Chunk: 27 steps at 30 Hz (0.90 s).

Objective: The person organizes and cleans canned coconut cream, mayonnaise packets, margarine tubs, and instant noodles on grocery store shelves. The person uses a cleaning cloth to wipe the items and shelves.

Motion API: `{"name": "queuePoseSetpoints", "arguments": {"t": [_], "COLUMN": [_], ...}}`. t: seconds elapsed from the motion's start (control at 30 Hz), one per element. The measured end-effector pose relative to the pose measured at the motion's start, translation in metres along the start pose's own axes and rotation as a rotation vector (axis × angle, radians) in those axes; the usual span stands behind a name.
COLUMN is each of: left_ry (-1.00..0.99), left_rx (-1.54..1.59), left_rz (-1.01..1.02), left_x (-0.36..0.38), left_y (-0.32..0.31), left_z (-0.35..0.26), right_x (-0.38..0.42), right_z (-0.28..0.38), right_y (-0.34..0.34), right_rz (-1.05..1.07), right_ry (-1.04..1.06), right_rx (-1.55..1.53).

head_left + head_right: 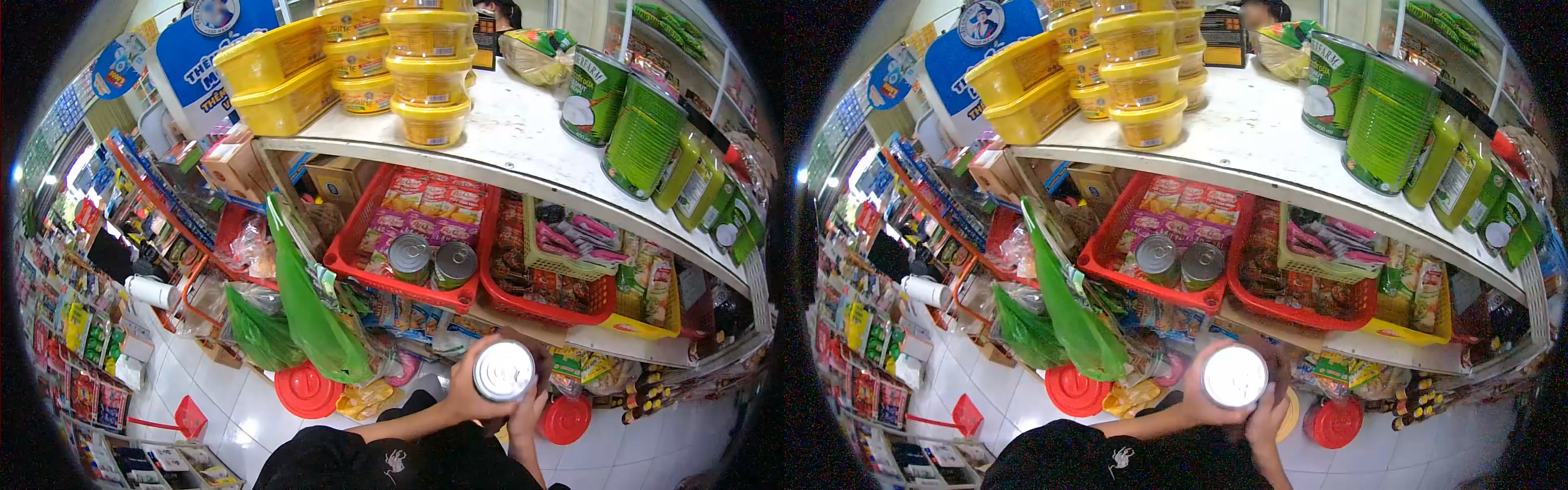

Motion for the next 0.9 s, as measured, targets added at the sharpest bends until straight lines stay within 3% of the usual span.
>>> {"name": "queuePoseSetpoints", "arguments": {"t": [0.13, 0.2, 0.23, 0.3, 0.37, 0.43, 0.47, 0.57, 0.63, 0.7, 0.83, 0.9], "left_ry": [0.127, 0.104, 0.075, 0.004, -0.037, -0.012, -0.18, -0.176, -0.157, -0.216, -0.278, -0.286], "left_rx": [-0.008, -0.05, -0.075, -0.049, -0.084, -0.091, -0.214, -0.302, -0.155, -0.122, -0.207, -0.28], "left_rz": [0.123, 0.22, 0.264, 0.314, 0.217, 0.047, -0.032, -0.158, -0.168, -0.128, -0.03, -0.134], "left_x": [-0.022, -0.022, -0.028, -0.035, -0.038, -0.042, -0.049, -0.049, -0.043, -0.04, -0.02, -0.017], "left_y": [0.006, 0.01, 0.013, 0.025, 0.046, 0.075, 0.091, 0.128, 0.14, 0.146, 0.163, 0.179], "left_z": [0.001, -0.005, -0.009, -0.031, -0.044, -0.046, -0.063, -0.064, -0.06, -0.068, -0.069, -0.073], "right_x": [0.003, -0.009, -0.016, -0.03, -0.028, -0.012, -0.005, 0.014, 0.019, 0.024, 0.014, 0.018], "right_z": [0.039, 0.06, 0.069, 0.063, 0.027, 0.035, 0.034, 0.064, 0.102, 0.14, 0.129, 0.097], "right_y": [-0.016, -0.027, -0.034, -0.048, -0.056, -0.078, -0.089, -0.13, -0.145, -0.166, -0.19, -0.199], "right_rz": [0.032, 0.089, 0.117, 0.133, 0.145, 0.26, 0.336, 0.531, 0.631, 0.583, 0.858, 0.915], "right_ry": [0.302, 0.351, 0.333, 0.094, 0.001, 0.094, 0.16, 0.435, 0.702, 0.737, 0.303, 0.164], "right_rx": [-0.21, -0.409, -0.498, -0.594, -0.469, -0.413, -0.411, -0.508, 0.019, 0.053, -0.29, -0.339]}}
Point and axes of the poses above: each hand's wrist, its own x-axis away from the middle knuckle, its own y-axis out of the back of the hand, z = x × y, the point moved 8 cm from there along -x, towards the middle knuckle, and after that the axes turned 7 degrees about -x, right-handed, at the moved point
